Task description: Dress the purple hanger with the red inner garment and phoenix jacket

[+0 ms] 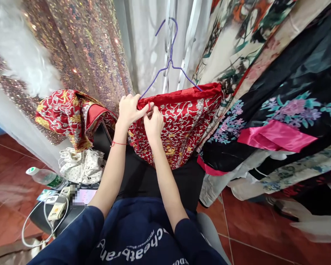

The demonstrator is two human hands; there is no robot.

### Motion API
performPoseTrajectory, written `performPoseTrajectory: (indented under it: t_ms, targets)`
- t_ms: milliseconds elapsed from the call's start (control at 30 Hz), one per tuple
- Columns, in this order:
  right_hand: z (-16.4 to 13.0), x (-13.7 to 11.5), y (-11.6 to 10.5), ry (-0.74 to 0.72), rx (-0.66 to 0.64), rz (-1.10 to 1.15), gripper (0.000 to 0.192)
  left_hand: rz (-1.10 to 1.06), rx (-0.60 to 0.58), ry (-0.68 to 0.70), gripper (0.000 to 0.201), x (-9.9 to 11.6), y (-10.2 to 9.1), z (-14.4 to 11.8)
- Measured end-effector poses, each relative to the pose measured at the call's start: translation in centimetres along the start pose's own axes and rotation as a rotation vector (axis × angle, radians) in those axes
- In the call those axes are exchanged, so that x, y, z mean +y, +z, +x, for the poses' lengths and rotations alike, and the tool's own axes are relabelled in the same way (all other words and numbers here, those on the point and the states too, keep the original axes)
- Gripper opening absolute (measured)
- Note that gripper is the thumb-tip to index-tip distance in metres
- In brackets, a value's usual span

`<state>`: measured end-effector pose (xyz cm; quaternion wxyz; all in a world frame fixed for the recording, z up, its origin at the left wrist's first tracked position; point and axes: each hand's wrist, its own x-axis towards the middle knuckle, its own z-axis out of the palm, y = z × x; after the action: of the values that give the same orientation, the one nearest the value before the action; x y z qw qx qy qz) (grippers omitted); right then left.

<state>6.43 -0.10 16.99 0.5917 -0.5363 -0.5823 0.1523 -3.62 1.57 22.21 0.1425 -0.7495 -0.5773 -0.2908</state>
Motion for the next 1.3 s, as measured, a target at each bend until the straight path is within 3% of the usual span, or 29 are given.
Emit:
performPoseTrajectory:
  t_ms: [133, 400, 633, 733, 900, 1067, 1300]
  targets:
    - [0.4, -1.1, 0.5, 0.048, -0.020, -0.190, 0.016, -0.003, 0.039, -0.043, 0.057, 0.1, 0.9, 0.3]
    - [0.4, -0.9, 0.6, 0.080, -0.003, 0.023, 0.016, -0.065, 0.049, -0.059, 0.062, 0.3, 0.9, 0.4]
    - [1.3, -1.0, 0.0, 0.040, -0.029, -0.049, 0.022, -0.041, 0.060, -0.108, 0.060, 0.7, 0.8, 0.5]
    - [1.3, -0.2, -0.3, 0.040, -0.137, 0.129, 0.034, -0.046, 0.068, -0.124, 0.061, 0.8, 0.9, 0.6]
    - [-0.2, 2.0, -0.7, 0.250, -0.310, 0.517, 0.038, -0.053, 0.062, -0.125, 0.061, 1.0, 1.2, 0.5]
    - [-2.0, 2.6, -1.2, 0.285, -0.253, 0.536, 0.043, -0.063, 0.092, -0.116, 0.060, 1.1, 1.5, 0.3]
    - [-4.7, 5.2, -0.7, 0.345, -0.298, 0.498, 0.045, -0.088, 0.118, -0.138, 0.060, 0.8, 2.2, 0.6]
